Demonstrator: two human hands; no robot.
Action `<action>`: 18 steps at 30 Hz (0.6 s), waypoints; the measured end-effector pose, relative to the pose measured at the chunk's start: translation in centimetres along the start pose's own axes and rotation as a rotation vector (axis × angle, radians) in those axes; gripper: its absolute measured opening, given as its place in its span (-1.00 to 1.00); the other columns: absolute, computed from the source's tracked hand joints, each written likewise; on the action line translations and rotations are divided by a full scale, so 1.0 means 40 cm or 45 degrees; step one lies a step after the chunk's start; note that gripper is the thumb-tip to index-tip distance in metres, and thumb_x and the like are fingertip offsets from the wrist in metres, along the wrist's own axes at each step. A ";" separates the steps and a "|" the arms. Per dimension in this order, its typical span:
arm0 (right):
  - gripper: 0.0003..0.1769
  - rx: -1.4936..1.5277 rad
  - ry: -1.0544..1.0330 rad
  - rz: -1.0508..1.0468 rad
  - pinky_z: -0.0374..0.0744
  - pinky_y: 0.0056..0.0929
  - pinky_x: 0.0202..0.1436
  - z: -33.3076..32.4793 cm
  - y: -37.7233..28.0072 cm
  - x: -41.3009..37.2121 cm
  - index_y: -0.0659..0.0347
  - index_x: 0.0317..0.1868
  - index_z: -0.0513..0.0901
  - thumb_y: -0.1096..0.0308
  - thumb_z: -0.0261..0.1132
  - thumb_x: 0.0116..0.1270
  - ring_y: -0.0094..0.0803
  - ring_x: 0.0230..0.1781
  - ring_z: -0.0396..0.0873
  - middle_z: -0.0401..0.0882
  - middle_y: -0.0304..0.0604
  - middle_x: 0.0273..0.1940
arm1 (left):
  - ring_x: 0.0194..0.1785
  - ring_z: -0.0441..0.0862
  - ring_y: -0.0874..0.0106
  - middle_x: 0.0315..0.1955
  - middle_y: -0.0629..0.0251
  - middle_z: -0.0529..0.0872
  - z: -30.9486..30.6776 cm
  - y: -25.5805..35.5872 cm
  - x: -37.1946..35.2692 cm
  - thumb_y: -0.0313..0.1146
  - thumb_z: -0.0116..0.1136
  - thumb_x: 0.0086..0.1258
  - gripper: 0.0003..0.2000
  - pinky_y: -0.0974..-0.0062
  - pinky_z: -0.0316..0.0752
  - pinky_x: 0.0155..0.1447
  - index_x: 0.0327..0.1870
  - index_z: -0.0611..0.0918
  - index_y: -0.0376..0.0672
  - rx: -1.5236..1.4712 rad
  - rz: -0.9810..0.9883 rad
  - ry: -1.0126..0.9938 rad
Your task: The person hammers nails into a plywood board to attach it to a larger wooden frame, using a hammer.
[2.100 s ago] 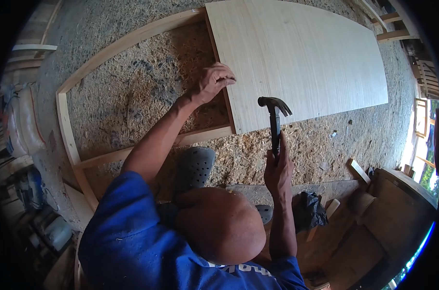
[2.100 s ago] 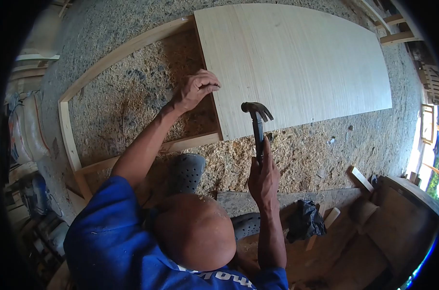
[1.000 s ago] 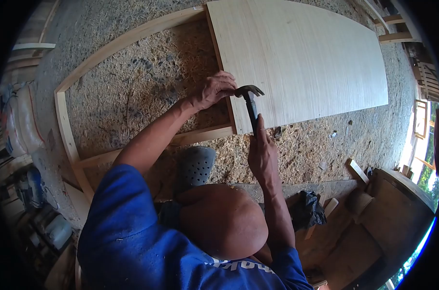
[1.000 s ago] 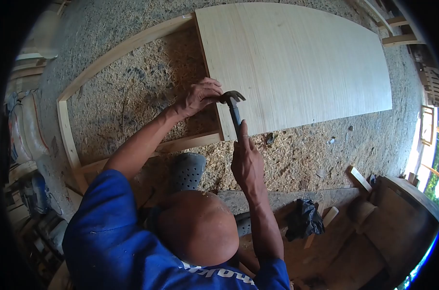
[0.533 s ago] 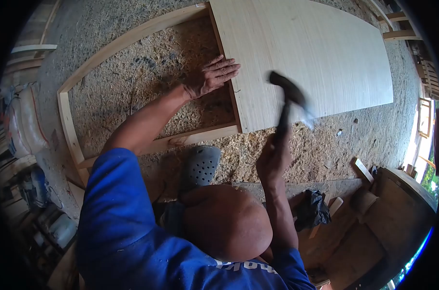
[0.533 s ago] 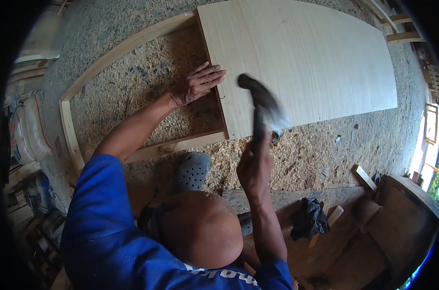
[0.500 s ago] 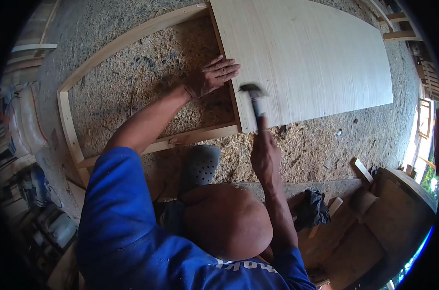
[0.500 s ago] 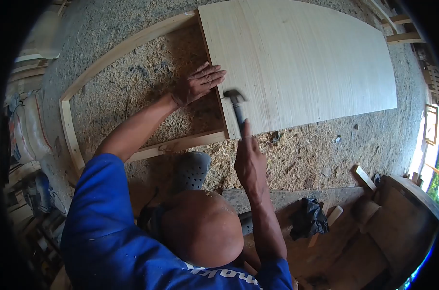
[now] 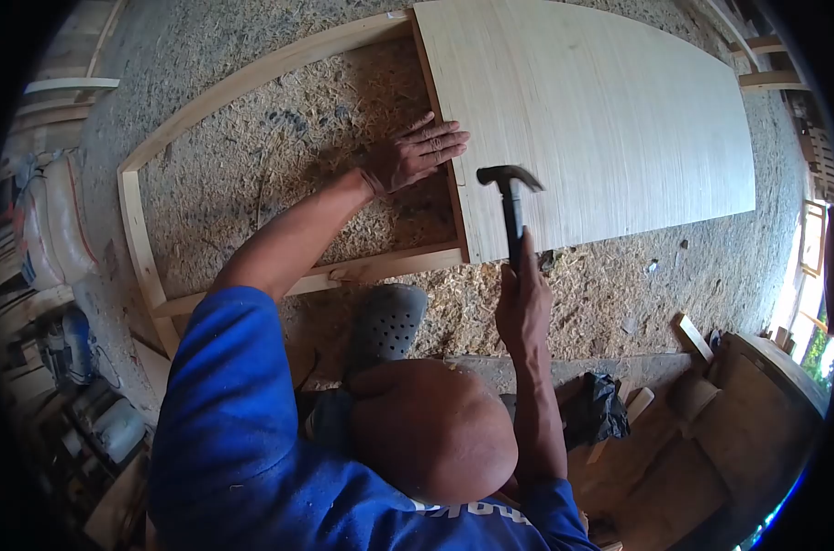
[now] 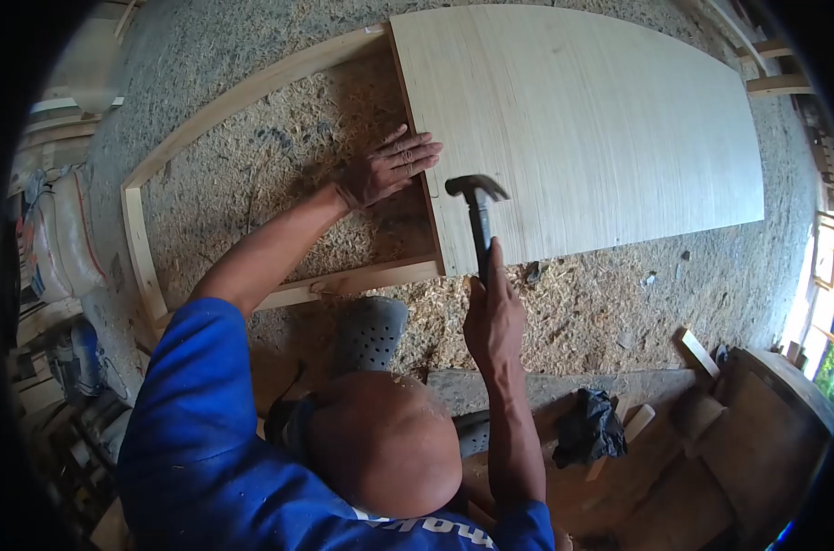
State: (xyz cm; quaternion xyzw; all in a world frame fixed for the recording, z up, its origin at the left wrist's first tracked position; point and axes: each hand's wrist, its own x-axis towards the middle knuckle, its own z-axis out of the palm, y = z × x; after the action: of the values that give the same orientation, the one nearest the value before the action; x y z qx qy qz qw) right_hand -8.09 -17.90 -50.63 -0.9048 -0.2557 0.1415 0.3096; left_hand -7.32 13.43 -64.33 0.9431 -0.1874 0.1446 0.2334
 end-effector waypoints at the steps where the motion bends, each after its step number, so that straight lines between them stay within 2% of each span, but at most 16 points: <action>1: -0.35 0.080 0.114 0.000 0.49 -0.27 -0.48 -0.013 -0.012 -0.010 0.21 0.63 0.25 0.40 0.14 0.59 -0.38 -0.57 0.51 0.61 -0.02 -0.41 | 0.69 0.21 0.37 0.62 0.41 0.35 0.006 -0.001 -0.010 -0.48 0.33 0.28 -0.28 0.12 0.06 0.77 0.55 0.46 0.00 -0.016 -0.006 -0.017; 3: -0.42 0.265 0.479 -0.058 0.46 -0.41 -0.52 -0.047 -0.088 -0.018 0.36 0.56 0.30 0.38 0.12 0.61 -0.47 -0.57 0.49 0.61 -0.08 -0.37 | 0.69 0.21 0.37 0.62 0.41 0.35 0.014 -0.007 -0.004 -0.46 0.33 0.29 -0.28 0.12 0.03 0.78 0.55 0.47 -0.01 0.057 0.025 0.005; 4: -0.44 0.694 0.545 -0.134 0.43 -0.53 -0.55 -0.010 -0.023 -0.057 0.46 0.52 0.26 0.36 0.09 0.64 -0.56 -0.56 0.48 0.63 -0.09 -0.29 | 0.69 0.21 0.36 0.61 0.41 0.37 0.010 -0.006 -0.005 -0.46 0.33 0.29 -0.29 0.12 0.04 0.78 0.55 0.47 -0.01 0.060 0.019 -0.014; 5: -0.39 0.656 0.327 -0.322 0.47 -0.41 -0.56 -0.006 0.038 -0.078 0.36 0.58 0.16 0.39 0.09 0.63 -0.42 -0.57 0.53 0.64 0.04 -0.25 | 0.69 0.21 0.36 0.61 0.41 0.37 0.013 0.002 -0.012 -0.46 0.33 0.29 -0.29 0.12 0.04 0.78 0.55 0.47 -0.01 0.052 0.013 -0.016; 7: -0.31 0.020 0.169 -0.398 0.51 -0.16 -0.51 0.009 0.020 -0.005 0.24 0.65 0.10 0.42 0.11 0.60 -0.13 -0.55 0.59 0.65 0.19 -0.26 | 0.69 0.21 0.35 0.61 0.41 0.37 0.004 -0.002 -0.005 -0.47 0.33 0.29 -0.29 0.13 0.04 0.78 0.55 0.47 -0.01 0.031 -0.008 -0.042; 8: -0.31 -0.124 -0.340 0.186 0.55 0.02 -0.38 0.014 0.016 -0.001 0.15 0.66 0.18 0.44 0.13 0.58 0.14 -0.45 0.65 0.68 0.33 -0.18 | 0.69 0.21 0.35 0.61 0.41 0.37 0.005 0.002 0.000 -0.47 0.33 0.29 -0.29 0.13 0.04 0.78 0.55 0.47 -0.01 0.038 0.000 -0.030; 9: -0.31 -0.139 -0.274 0.173 0.58 0.01 -0.31 0.001 0.019 0.003 0.14 0.65 0.23 0.44 0.15 0.57 0.17 -0.36 0.69 0.70 0.36 -0.11 | 0.69 0.21 0.35 0.61 0.42 0.37 0.006 0.010 -0.004 -0.47 0.33 0.28 -0.29 0.13 0.05 0.78 0.54 0.47 -0.01 0.034 -0.001 -0.028; 11: -0.34 0.058 -0.080 0.019 0.60 0.13 -0.28 -0.026 -0.018 0.004 0.12 0.65 0.20 0.37 0.13 0.62 0.27 -0.25 0.71 0.70 0.35 -0.03 | 0.69 0.21 0.35 0.61 0.42 0.37 0.003 -0.012 -0.003 -0.47 0.34 0.28 -0.29 0.13 0.05 0.78 0.54 0.48 -0.01 0.046 -0.009 -0.029; 12: -0.36 0.087 0.131 -0.123 0.64 0.07 -0.18 -0.033 -0.044 -0.005 0.32 0.61 0.22 0.38 0.12 0.62 0.27 -0.16 0.72 0.70 0.38 -0.01 | 0.69 0.22 0.36 0.60 0.42 0.38 0.015 -0.003 -0.007 -0.46 0.34 0.28 -0.30 0.13 0.05 0.78 0.53 0.49 -0.01 0.033 -0.001 -0.011; 13: -0.41 0.237 0.301 -0.146 0.67 -0.03 -0.04 -0.030 -0.051 -0.026 0.49 0.53 0.27 0.39 0.13 0.61 0.25 -0.03 0.72 0.69 0.41 0.05 | 0.68 0.22 0.37 0.60 0.43 0.38 0.018 -0.008 -0.007 -0.46 0.34 0.28 -0.32 0.13 0.05 0.78 0.51 0.51 -0.01 0.044 0.007 0.017; 14: -0.43 0.296 0.182 -0.062 0.66 -0.06 -0.05 0.011 0.049 -0.080 0.52 0.50 0.28 0.40 0.13 0.60 0.23 -0.05 0.72 0.69 0.40 0.03 | 0.68 0.23 0.36 0.59 0.43 0.40 0.018 -0.006 -0.006 -0.45 0.34 0.29 -0.34 0.13 0.07 0.77 0.49 0.53 -0.01 0.056 -0.006 -0.008; 15: -0.44 0.354 0.065 0.021 0.66 -0.08 -0.06 0.013 0.043 -0.073 0.55 0.47 0.30 0.41 0.14 0.59 0.20 -0.07 0.73 0.69 0.39 0.01 | 0.68 0.23 0.36 0.59 0.43 0.40 0.021 0.001 -0.012 -0.45 0.34 0.29 -0.34 0.13 0.07 0.77 0.49 0.53 -0.01 0.049 -0.006 -0.011; 16: -0.46 0.222 0.344 -0.397 0.63 -0.06 -0.27 0.023 0.042 -0.028 0.42 0.48 0.36 0.40 0.16 0.58 0.13 -0.28 0.70 0.70 0.29 -0.13 | 0.68 0.24 0.36 0.59 0.43 0.40 0.015 0.000 -0.009 -0.44 0.35 0.29 -0.35 0.13 0.07 0.77 0.49 0.53 -0.02 0.061 -0.002 -0.018; 17: -0.43 -0.129 -0.059 -0.141 0.57 -0.02 -0.41 0.018 0.043 -0.018 0.25 0.53 0.38 0.40 0.20 0.56 0.12 -0.43 0.65 0.68 0.23 -0.19 | 0.68 0.24 0.36 0.59 0.43 0.40 0.005 -0.002 -0.002 -0.43 0.35 0.29 -0.35 0.12 0.07 0.76 0.49 0.54 -0.02 0.078 0.005 -0.020; 18: -0.42 -0.169 -0.127 -0.079 0.57 -0.01 -0.43 0.007 0.046 -0.009 0.18 0.55 0.37 0.41 0.20 0.56 0.13 -0.44 0.65 0.69 0.23 -0.17 | 0.68 0.24 0.36 0.59 0.43 0.40 -0.001 0.004 0.001 -0.42 0.37 0.27 -0.33 0.13 0.08 0.76 0.49 0.53 -0.03 0.079 0.004 0.008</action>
State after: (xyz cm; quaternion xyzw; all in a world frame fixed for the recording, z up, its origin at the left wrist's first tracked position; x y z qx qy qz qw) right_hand -7.80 -19.21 -51.98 -0.9069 -0.3076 0.1595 0.2399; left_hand -7.35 13.31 -64.24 0.9492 -0.1835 0.1536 0.2046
